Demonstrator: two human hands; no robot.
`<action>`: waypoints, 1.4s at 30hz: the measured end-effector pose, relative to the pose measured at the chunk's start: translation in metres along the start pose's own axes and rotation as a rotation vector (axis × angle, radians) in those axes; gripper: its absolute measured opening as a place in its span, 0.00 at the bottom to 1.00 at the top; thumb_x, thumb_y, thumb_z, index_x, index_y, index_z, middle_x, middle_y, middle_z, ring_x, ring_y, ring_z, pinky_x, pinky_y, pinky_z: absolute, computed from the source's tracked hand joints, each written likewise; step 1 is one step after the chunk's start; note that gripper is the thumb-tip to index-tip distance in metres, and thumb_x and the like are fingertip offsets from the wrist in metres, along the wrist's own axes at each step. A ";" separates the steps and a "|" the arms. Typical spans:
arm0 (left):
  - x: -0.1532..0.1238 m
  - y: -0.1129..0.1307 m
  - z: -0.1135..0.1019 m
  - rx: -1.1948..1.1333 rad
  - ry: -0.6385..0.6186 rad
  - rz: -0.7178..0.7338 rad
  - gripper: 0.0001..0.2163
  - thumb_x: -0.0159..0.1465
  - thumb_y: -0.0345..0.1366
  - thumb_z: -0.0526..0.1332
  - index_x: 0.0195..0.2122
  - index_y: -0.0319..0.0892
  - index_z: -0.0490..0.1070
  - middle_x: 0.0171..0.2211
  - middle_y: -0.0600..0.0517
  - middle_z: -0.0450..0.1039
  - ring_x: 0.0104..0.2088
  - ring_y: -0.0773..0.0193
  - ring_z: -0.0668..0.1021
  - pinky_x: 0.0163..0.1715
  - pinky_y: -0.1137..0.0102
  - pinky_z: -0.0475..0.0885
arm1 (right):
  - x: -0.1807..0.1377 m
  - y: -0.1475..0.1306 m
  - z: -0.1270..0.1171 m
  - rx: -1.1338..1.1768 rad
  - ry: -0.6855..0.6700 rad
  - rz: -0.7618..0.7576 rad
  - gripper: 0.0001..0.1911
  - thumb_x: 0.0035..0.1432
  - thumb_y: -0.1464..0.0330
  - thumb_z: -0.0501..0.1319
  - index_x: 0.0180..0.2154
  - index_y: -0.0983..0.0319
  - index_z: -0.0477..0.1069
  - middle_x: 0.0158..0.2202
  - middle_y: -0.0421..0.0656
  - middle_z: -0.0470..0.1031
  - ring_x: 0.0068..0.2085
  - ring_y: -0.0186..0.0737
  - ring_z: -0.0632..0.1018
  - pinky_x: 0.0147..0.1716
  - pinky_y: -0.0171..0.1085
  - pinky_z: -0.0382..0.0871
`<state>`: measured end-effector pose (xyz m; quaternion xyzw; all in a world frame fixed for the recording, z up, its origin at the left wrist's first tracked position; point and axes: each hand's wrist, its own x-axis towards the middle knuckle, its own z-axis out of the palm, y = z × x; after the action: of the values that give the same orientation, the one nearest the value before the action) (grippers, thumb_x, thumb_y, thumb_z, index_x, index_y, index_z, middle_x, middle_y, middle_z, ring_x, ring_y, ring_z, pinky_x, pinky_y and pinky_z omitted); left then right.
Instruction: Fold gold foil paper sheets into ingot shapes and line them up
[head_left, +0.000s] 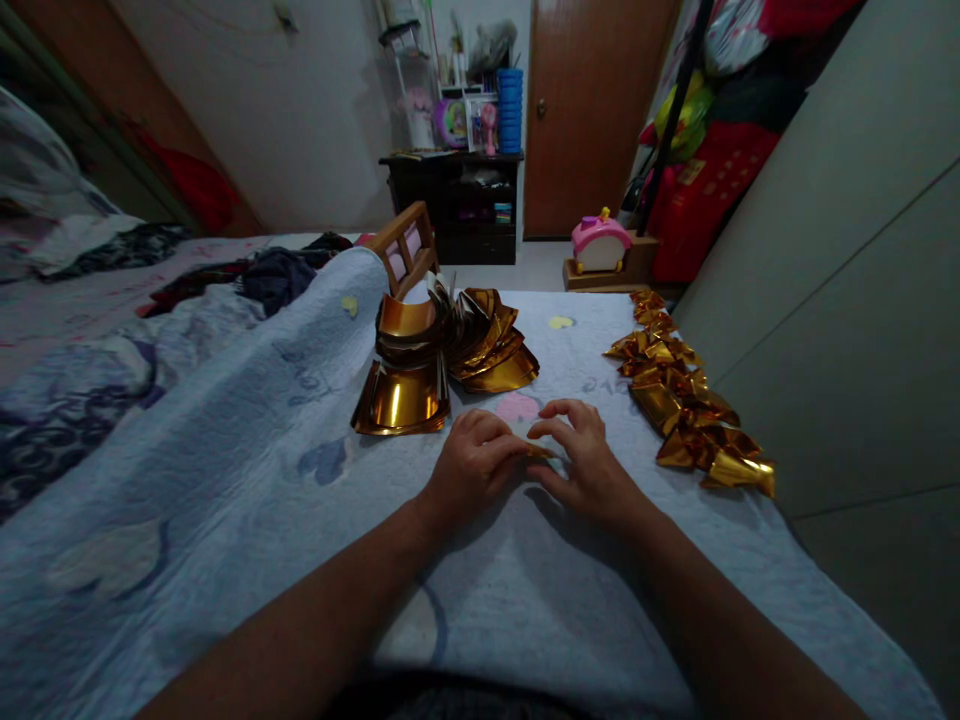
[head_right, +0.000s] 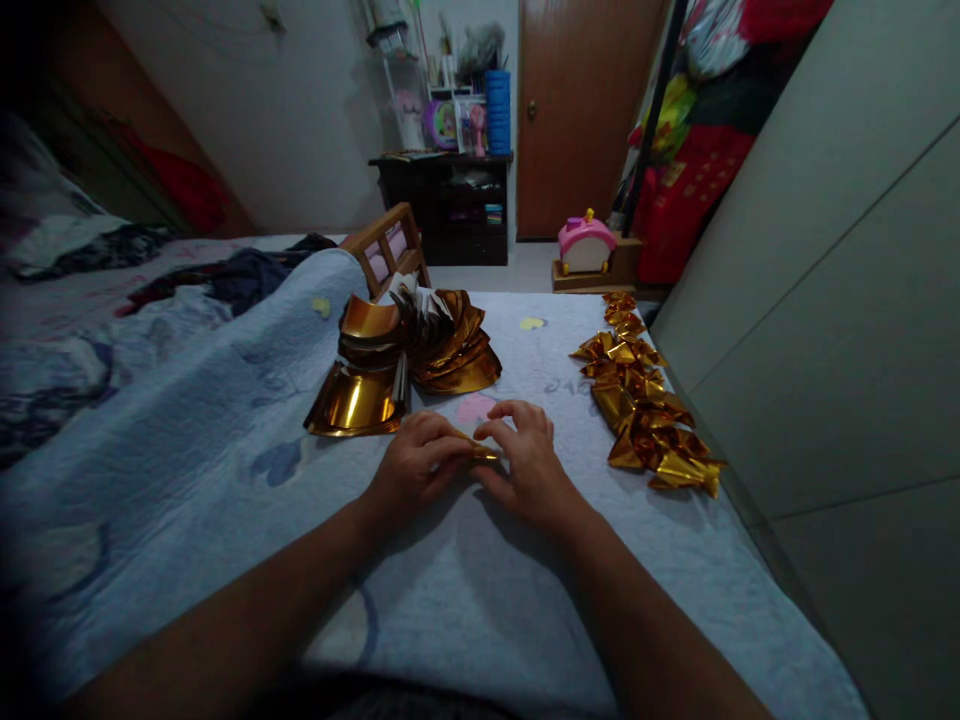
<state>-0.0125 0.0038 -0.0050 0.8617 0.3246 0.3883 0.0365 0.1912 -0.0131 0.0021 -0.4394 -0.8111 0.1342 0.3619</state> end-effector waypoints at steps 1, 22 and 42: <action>0.000 0.002 -0.001 0.010 0.007 -0.001 0.06 0.70 0.34 0.60 0.40 0.43 0.77 0.32 0.51 0.73 0.37 0.60 0.72 0.40 0.64 0.67 | 0.001 -0.002 0.000 -0.044 0.021 -0.017 0.12 0.56 0.73 0.68 0.42 0.58 0.73 0.48 0.47 0.68 0.52 0.51 0.68 0.52 0.50 0.62; 0.000 0.005 -0.004 0.114 0.103 0.080 0.06 0.69 0.33 0.60 0.37 0.45 0.78 0.31 0.51 0.75 0.38 0.60 0.74 0.42 0.62 0.69 | 0.005 -0.006 0.006 0.313 0.101 0.282 0.03 0.58 0.72 0.58 0.35 0.58 0.65 0.32 0.41 0.70 0.34 0.40 0.73 0.35 0.39 0.68; -0.003 0.008 0.001 0.218 -0.181 0.171 0.07 0.71 0.34 0.59 0.36 0.43 0.75 0.33 0.50 0.76 0.38 0.58 0.74 0.43 0.61 0.68 | 0.005 0.015 0.011 0.485 -0.052 0.484 0.03 0.57 0.68 0.60 0.33 0.59 0.66 0.28 0.36 0.69 0.30 0.37 0.70 0.30 0.36 0.65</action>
<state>-0.0092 -0.0043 -0.0052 0.9164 0.2856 0.2735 -0.0612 0.1911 0.0002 -0.0109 -0.5166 -0.6369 0.4164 0.3927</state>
